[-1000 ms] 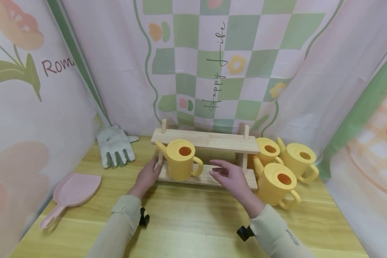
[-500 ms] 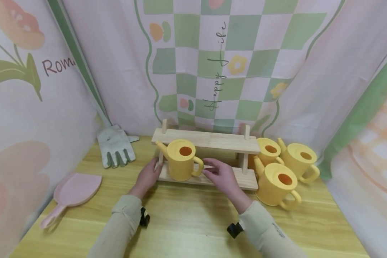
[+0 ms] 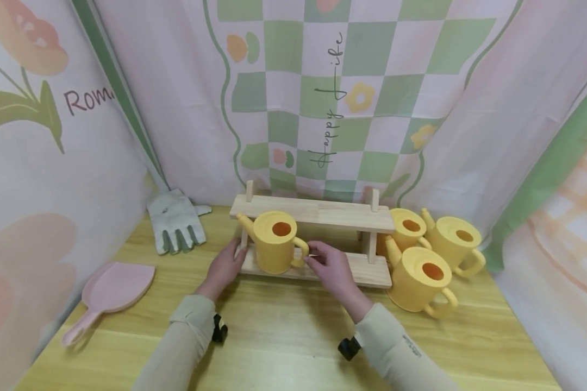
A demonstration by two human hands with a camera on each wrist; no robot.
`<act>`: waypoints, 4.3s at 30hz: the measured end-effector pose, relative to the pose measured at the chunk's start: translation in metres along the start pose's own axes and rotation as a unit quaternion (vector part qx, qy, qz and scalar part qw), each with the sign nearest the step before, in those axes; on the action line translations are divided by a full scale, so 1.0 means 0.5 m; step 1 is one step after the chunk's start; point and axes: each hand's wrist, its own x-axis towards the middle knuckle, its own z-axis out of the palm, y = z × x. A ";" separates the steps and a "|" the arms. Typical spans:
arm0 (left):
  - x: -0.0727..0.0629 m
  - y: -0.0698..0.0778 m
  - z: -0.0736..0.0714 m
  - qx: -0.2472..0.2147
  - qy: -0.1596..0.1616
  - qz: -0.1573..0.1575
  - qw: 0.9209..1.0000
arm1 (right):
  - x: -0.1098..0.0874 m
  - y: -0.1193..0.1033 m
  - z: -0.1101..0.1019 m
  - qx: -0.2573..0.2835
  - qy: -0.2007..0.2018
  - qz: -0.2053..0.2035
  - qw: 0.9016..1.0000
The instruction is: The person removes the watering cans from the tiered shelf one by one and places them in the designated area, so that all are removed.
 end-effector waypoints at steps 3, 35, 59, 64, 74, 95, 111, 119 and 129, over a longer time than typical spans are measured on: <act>-0.002 0.003 -0.001 0.000 0.001 0.003 1.000 | 0.001 0.003 0.002 -0.010 0.001 -0.009 1.000; 0.000 -0.002 0.003 0.002 0.006 -0.004 1.000 | -0.071 0.003 -0.095 0.016 0.056 -0.036 0.998; -0.001 -0.002 0.001 0.005 0.000 0.002 1.000 | -0.156 0.018 -0.244 -0.003 0.143 -0.094 0.985; -0.001 -0.004 0.002 0.008 -0.002 -0.002 1.000 | -0.173 0.018 -0.275 -0.007 0.167 -0.091 0.982; -0.001 -0.005 0.005 0.004 0.001 0.001 1.000 | -0.197 0.006 -0.333 -0.013 0.208 -0.086 0.974; -0.003 -0.004 0.002 0.005 -0.010 0.001 1.000 | -0.257 0.028 -0.470 -0.071 0.276 0.014 0.958; -0.002 -0.004 0.001 0.009 -0.009 0.004 1.000 | -0.310 0.085 -0.573 -0.045 0.321 0.102 0.940; -0.002 -0.005 0.000 0.009 -0.009 0.006 1.000 | -0.337 0.142 -0.599 0.032 0.308 0.055 0.949; -0.002 -0.005 0.001 0.013 -0.011 -0.002 1.000 | -0.373 0.217 -0.603 -0.103 0.274 0.187 0.938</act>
